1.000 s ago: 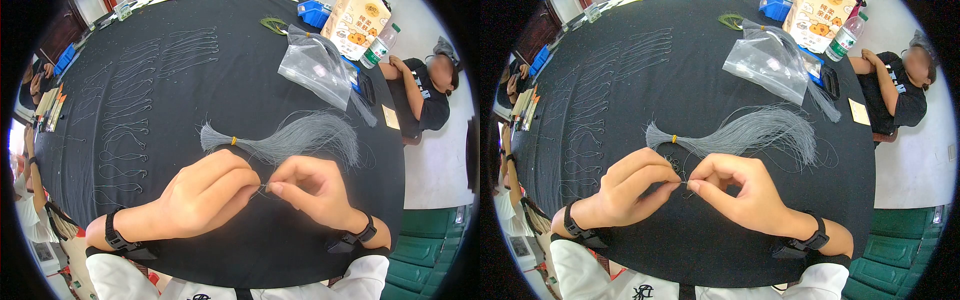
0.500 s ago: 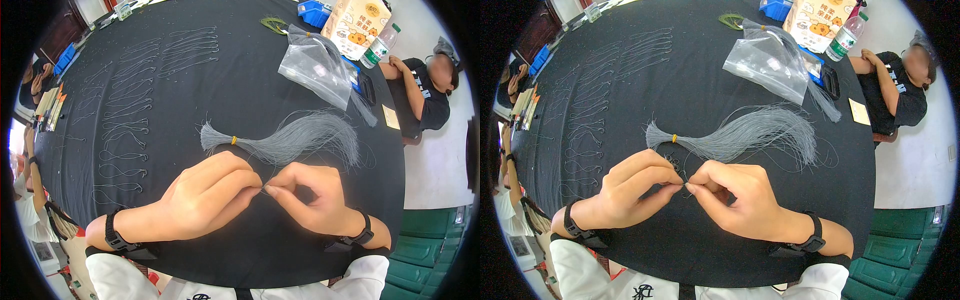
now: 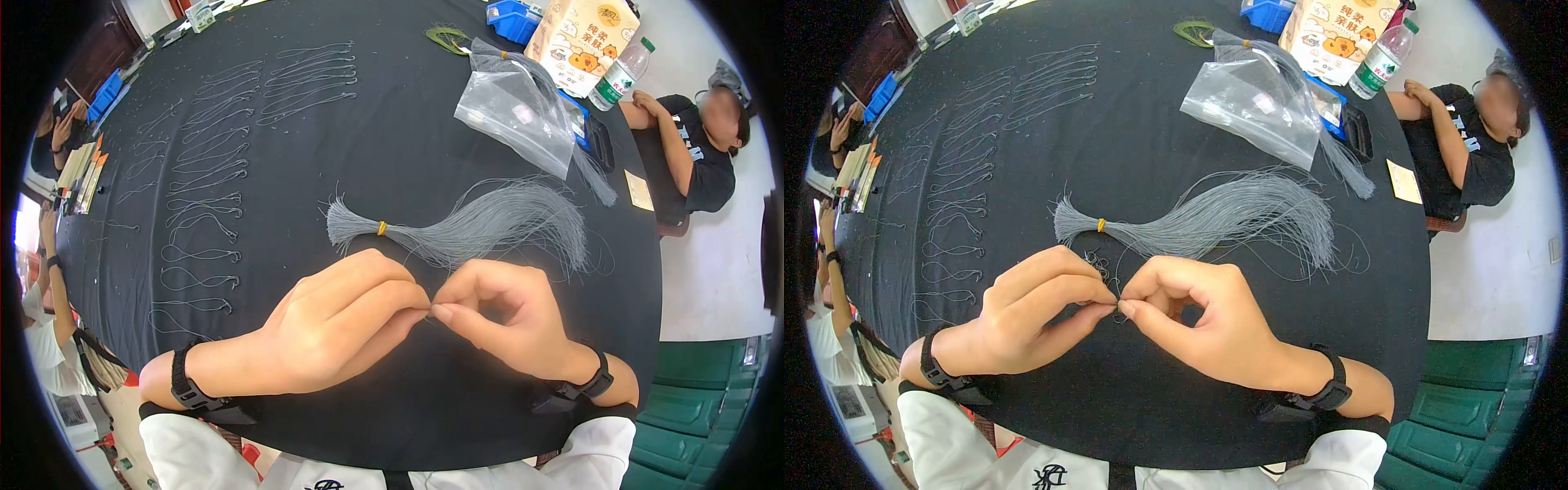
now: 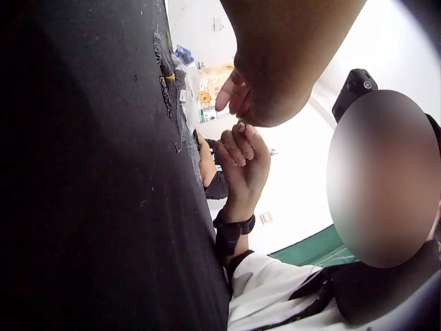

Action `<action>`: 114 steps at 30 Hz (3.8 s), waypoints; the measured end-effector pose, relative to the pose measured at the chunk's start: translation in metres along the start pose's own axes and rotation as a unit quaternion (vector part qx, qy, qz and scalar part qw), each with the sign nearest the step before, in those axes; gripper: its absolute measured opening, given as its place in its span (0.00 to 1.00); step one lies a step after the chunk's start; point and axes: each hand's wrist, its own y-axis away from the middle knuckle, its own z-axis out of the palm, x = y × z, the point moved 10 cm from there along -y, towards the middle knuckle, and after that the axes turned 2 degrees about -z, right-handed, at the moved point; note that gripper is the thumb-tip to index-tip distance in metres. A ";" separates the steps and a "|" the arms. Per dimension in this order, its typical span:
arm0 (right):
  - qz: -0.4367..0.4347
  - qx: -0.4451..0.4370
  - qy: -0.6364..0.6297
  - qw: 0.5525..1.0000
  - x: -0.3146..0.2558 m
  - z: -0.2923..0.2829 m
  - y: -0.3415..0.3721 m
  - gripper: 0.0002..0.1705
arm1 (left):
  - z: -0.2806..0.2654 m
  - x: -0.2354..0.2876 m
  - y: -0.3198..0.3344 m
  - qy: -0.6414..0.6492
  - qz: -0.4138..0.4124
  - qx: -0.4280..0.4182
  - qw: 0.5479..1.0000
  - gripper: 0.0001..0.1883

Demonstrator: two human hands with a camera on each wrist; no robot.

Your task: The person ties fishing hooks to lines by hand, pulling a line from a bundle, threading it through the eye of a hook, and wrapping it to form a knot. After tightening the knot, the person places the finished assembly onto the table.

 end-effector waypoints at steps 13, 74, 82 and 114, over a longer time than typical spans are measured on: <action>0.054 -0.008 -0.081 0.995 0.011 0.002 0.001 0.05 | 0.000 -0.007 -0.001 0.044 -0.040 -0.012 0.998 0.10; -0.141 -0.155 0.357 0.910 -0.008 0.053 -0.006 0.07 | -0.005 -0.090 0.022 0.319 -0.377 0.066 0.867 0.06; -0.124 -0.096 0.302 0.940 -0.035 0.012 0.015 0.08 | -0.040 -0.099 0.018 0.354 -0.351 0.183 0.847 0.07; -0.075 0.011 0.407 0.910 -0.002 -0.012 0.043 0.07 | -0.117 -0.045 0.002 0.312 -0.235 0.245 0.888 0.11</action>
